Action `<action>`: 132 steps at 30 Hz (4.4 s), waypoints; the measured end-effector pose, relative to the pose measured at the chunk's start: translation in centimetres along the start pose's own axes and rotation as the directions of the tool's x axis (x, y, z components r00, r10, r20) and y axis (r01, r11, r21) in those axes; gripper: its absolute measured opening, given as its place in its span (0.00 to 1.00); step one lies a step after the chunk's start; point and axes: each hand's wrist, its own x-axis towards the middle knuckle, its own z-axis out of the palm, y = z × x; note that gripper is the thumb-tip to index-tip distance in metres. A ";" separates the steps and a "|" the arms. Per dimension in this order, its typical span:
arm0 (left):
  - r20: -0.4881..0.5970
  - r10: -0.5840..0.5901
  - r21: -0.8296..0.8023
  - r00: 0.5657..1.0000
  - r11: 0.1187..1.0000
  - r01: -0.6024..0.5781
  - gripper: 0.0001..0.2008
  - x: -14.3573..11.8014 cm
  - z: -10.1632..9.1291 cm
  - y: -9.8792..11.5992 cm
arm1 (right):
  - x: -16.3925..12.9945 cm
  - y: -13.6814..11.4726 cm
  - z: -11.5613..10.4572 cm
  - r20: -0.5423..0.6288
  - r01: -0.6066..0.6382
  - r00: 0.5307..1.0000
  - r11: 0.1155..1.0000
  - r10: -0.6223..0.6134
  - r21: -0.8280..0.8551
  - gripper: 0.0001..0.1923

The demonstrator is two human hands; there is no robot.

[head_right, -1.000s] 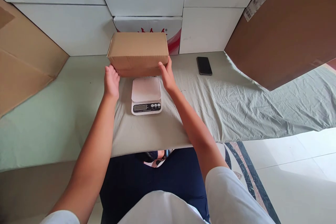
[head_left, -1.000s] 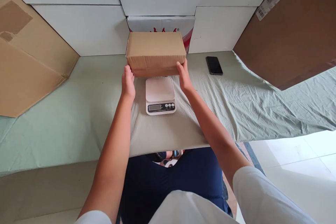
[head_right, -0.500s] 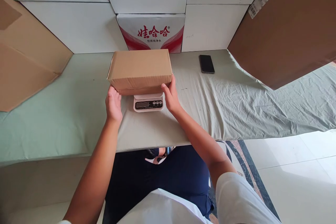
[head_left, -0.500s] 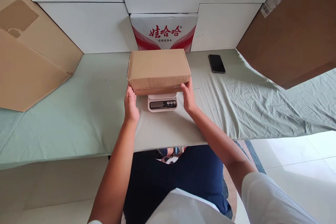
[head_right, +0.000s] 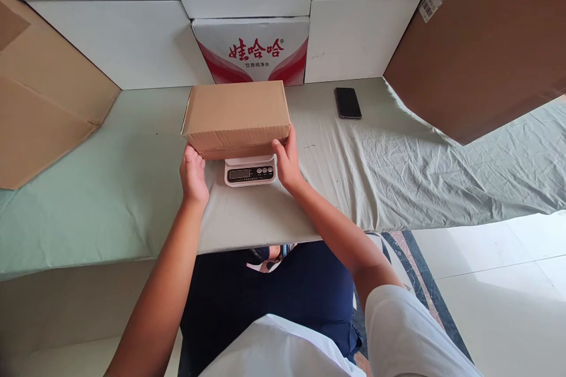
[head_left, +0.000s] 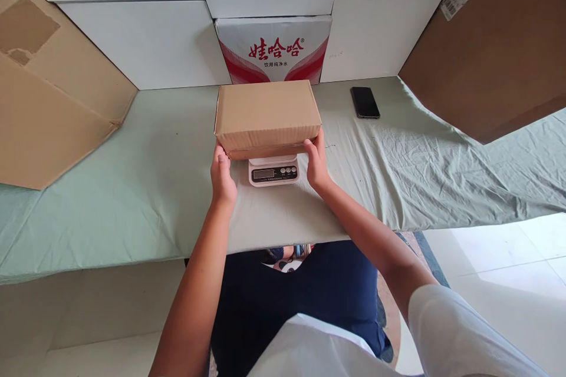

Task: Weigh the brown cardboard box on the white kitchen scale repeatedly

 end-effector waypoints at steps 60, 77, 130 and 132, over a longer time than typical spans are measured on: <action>0.103 -0.142 -0.114 0.984 0.982 0.154 0.47 14.9 0.9 -8.5 | 13.3 9.9 -1.2 -0.043 -0.207 0.976 0.973 0.212 0.096 0.44; 0.095 0.062 -0.104 0.994 0.993 -0.052 0.39 12.3 1.1 -2.5 | 10.9 2.9 -0.5 0.118 0.154 0.981 0.988 -0.151 -0.020 0.47; 0.047 0.017 -0.068 0.999 0.998 -0.014 0.40 2.1 -0.5 0.0 | 1.4 -0.2 -0.8 0.061 0.046 0.997 0.999 -0.046 -0.004 0.40; 0.069 0.042 -0.087 0.997 0.996 -0.036 0.40 4.0 -0.2 0.0 | 3.0 0.0 -0.6 0.044 0.061 0.997 0.998 -0.060 -0.008 0.41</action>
